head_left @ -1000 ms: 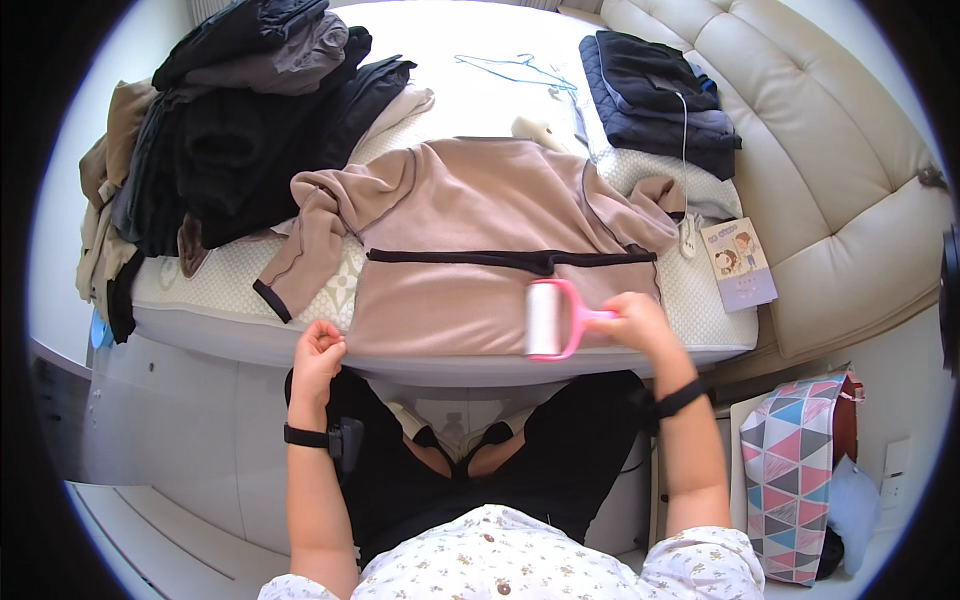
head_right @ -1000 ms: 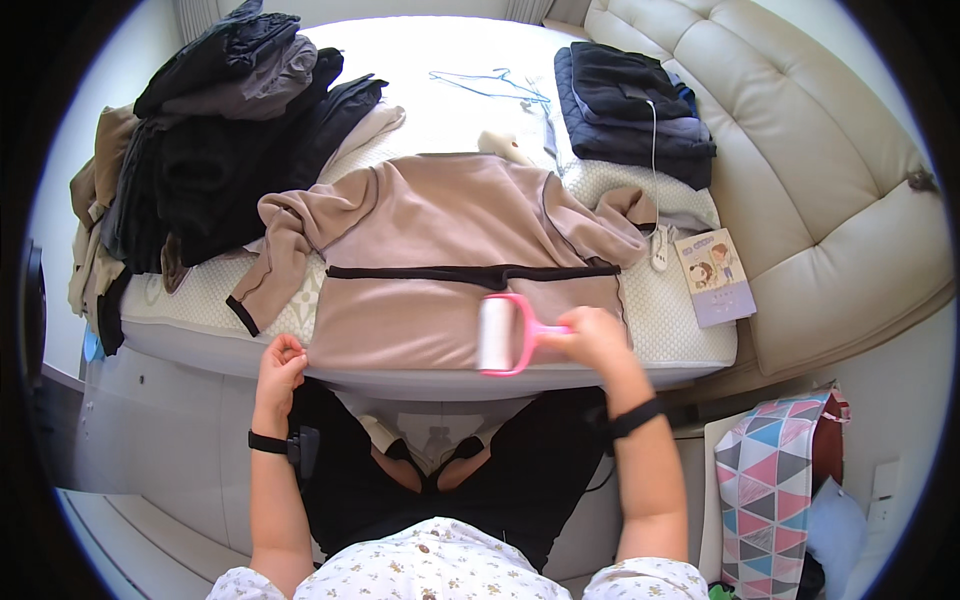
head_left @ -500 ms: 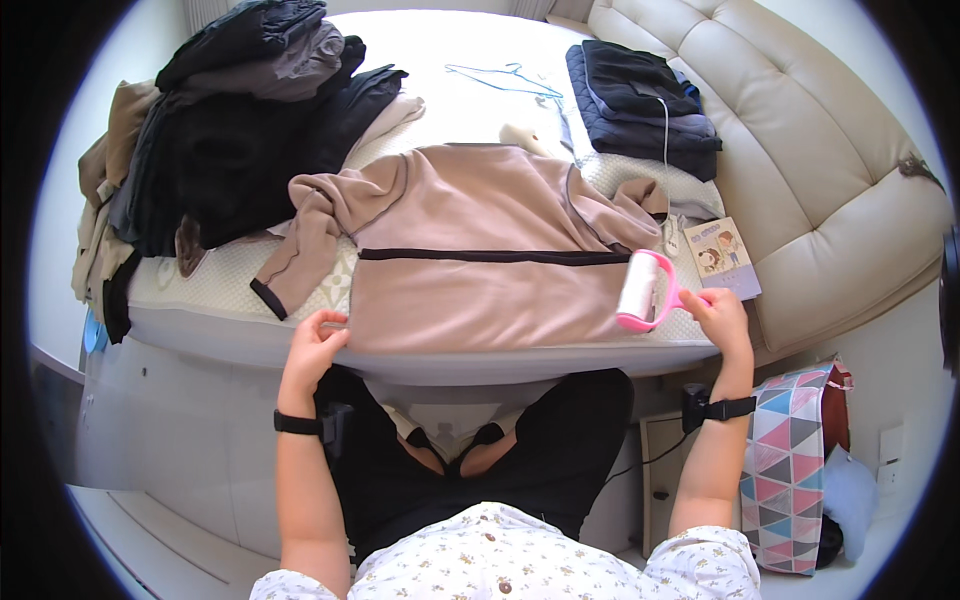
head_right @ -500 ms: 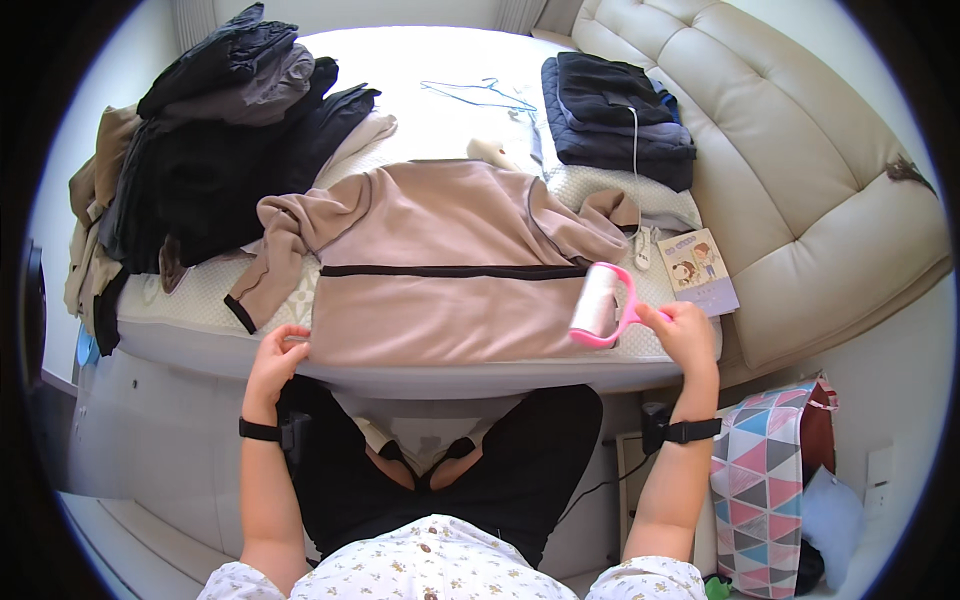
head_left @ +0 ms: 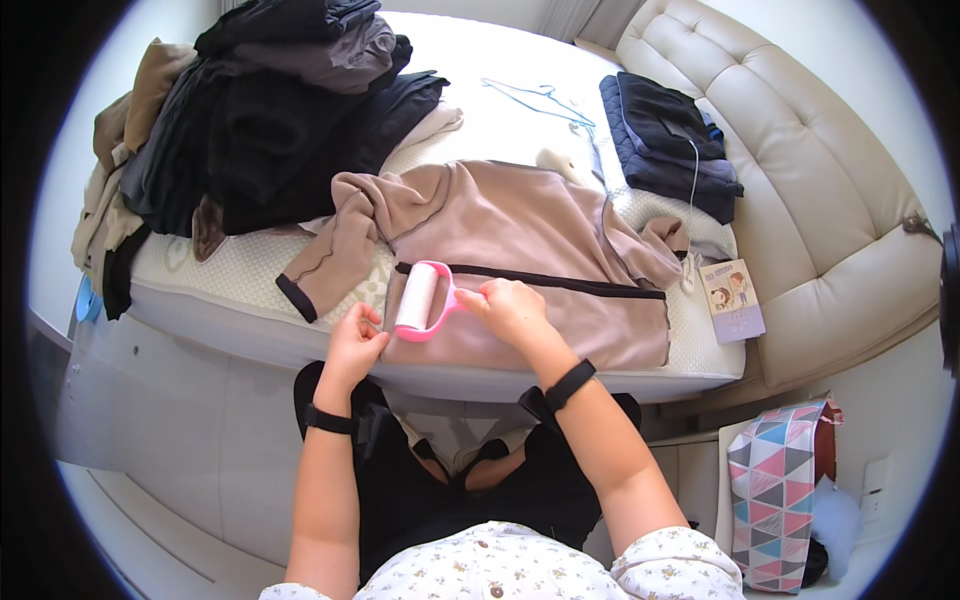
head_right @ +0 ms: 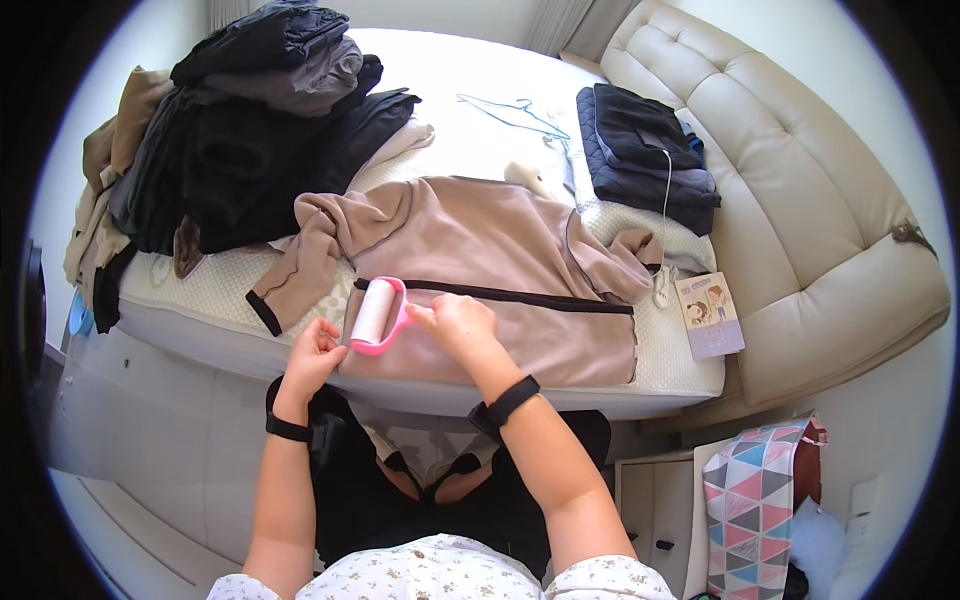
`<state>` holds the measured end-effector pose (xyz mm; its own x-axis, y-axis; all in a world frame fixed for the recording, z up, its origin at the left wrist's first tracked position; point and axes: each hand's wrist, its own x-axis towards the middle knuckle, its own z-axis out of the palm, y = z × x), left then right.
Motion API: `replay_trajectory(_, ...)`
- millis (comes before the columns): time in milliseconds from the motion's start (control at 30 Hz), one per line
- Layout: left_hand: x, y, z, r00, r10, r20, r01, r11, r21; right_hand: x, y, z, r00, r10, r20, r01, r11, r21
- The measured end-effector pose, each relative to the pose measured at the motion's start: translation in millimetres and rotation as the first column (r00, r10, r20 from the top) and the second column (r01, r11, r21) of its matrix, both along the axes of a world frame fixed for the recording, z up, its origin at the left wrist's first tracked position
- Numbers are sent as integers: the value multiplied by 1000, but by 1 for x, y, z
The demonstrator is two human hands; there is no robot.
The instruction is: The person uses a lint roller to remove debris from a sweatshirt on a bed, moving it across the interior and exterior of the garment.
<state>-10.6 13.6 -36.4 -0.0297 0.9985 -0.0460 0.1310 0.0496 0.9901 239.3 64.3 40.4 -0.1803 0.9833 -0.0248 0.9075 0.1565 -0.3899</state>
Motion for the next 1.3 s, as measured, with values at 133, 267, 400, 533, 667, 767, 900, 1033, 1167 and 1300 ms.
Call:
replay_trajectory(133,0,1,-9,999,43,5,-43,999,21,-24,12,6,997,29,70,-33,998,50)
replay_trajectory(267,-2,4,-27,992,112,-59,-106,989,100,-49,14,8,996,9,92,-11,1000,18)
replay_trajectory(400,5,-4,-10,988,149,37,-150,988,27,-60,19,-6,999,12,38,-15,997,71)
replay_trajectory(533,4,-8,-13,988,137,64,-140,989,44,-56,35,-10,729,-261,-633,-43,905,-423)
replay_trajectory(667,0,-12,3,994,95,48,-96,995,32,-22,40,17,375,-348,-859,-138,896,-423)
replay_trajectory(767,2,-11,27,913,166,-373,-108,979,172,2,35,34,630,-144,-763,-116,954,-276)
replay_trajectory(900,25,-2,63,953,101,-286,9,932,361,32,34,25,960,-33,-280,4,995,-101)
replay_trajectory(1033,39,15,50,926,-322,197,265,927,266,13,12,6,997,69,25,-70,996,45)
replay_trajectory(1167,28,25,-1,828,-219,-516,322,939,119,17,13,-5,999,32,-34,-33,999,-35)
replay_trajectory(1300,40,24,3,720,-204,-663,323,945,60,61,18,5,1000,12,12,-10,984,-179)
